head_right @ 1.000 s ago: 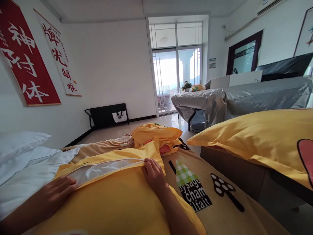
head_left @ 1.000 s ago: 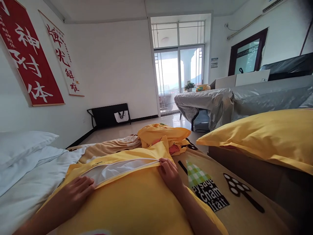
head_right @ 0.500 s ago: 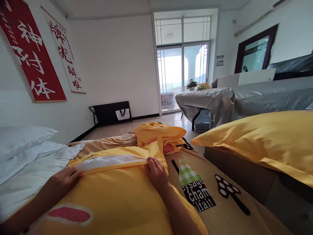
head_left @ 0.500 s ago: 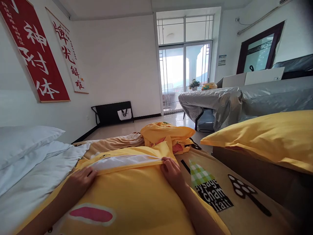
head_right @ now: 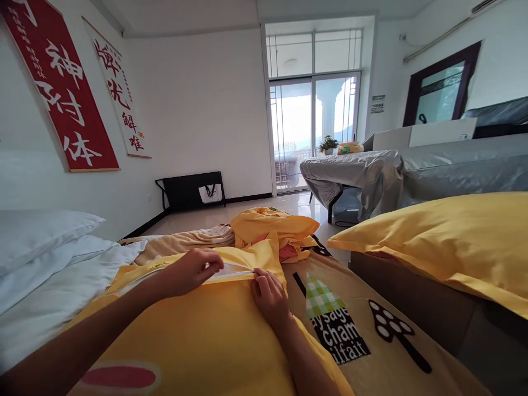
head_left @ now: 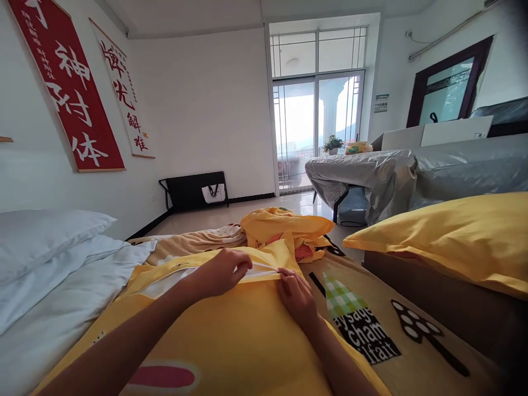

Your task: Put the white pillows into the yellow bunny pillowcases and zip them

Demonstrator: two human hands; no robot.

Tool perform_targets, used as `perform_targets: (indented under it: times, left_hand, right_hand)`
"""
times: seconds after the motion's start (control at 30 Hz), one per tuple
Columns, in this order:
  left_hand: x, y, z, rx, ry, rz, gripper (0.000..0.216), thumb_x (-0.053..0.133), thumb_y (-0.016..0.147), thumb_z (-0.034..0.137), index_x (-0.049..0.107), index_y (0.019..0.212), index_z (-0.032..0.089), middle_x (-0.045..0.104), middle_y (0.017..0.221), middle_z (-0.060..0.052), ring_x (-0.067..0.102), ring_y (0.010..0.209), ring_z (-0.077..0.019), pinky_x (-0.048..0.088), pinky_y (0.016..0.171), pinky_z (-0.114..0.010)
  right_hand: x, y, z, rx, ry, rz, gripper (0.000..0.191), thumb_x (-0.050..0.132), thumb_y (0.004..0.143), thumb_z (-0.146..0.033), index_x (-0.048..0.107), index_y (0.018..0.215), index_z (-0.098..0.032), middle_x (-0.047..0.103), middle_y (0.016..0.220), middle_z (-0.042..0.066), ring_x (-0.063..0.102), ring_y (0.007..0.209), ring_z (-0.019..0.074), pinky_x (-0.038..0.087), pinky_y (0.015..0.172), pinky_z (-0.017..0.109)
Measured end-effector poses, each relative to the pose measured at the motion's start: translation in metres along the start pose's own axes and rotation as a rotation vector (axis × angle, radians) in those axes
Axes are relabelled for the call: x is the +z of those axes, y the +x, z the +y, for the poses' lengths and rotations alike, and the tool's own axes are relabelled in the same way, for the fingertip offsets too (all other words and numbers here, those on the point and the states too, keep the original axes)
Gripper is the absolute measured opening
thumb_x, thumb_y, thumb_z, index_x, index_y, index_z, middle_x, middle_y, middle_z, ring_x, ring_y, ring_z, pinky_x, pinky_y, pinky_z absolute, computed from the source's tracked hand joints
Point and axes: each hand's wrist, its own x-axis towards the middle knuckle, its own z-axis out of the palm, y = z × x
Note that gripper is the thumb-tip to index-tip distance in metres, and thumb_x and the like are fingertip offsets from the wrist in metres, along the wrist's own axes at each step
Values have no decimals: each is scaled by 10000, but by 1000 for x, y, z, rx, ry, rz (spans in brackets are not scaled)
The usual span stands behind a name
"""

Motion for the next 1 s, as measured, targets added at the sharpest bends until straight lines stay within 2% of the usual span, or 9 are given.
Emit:
perform_targets:
  times: [0.07,0.13,0.3,0.43,0.73,0.83,1.0]
  left_hand:
    - [21,31,9,113,-44,-46,247,435,855,143,679,821,162,695,838,-40,597,766,-145,416,701,-229]
    - [40,51,14,159,-42,-40,247,449,840,126,692,805,155,690,843,-51,592,766,-146,416,713,-232]
    - [65,58,15,47,-57,28,175,505,784,138,678,764,149,666,771,-47,568,690,-143,403,637,-229]
    - [75,52,10,-78,-65,49,176,518,798,195,688,806,152,684,736,-46,578,660,-154,391,590,-240]
    - [89,52,9,-238,-32,90,249,514,841,285,728,884,164,727,846,-85,641,784,-205,444,691,-285]
    - [92,53,10,-233,1,95,256,495,845,260,726,880,157,722,853,-100,639,796,-219,444,694,-301]
    - [90,53,8,-130,39,77,257,463,867,244,708,877,166,708,880,-76,627,812,-193,438,706,-279]
  right_hand:
    - [-1,-1,0,-13,-1,-1,183,526,826,-28,480,817,-205,691,828,74,668,784,144,544,740,257]
    - [-2,-2,1,-23,-9,0,181,531,821,-30,484,820,-204,693,828,74,668,777,146,544,728,258]
    - [-1,-2,2,-15,8,2,195,524,821,-29,475,781,-213,683,800,74,666,772,151,548,713,259]
    - [0,-2,1,2,38,-29,187,509,833,-23,492,798,-206,691,837,83,669,804,153,551,744,266]
    - [1,-3,2,45,101,-42,184,483,856,-37,508,800,-211,693,831,74,677,816,145,551,754,246]
    - [0,-2,2,67,122,-41,180,463,866,-52,520,808,-213,698,849,75,679,831,144,553,754,244]
    - [-1,-2,2,103,153,-63,188,443,877,-55,525,814,-213,694,858,78,675,834,149,556,750,253]
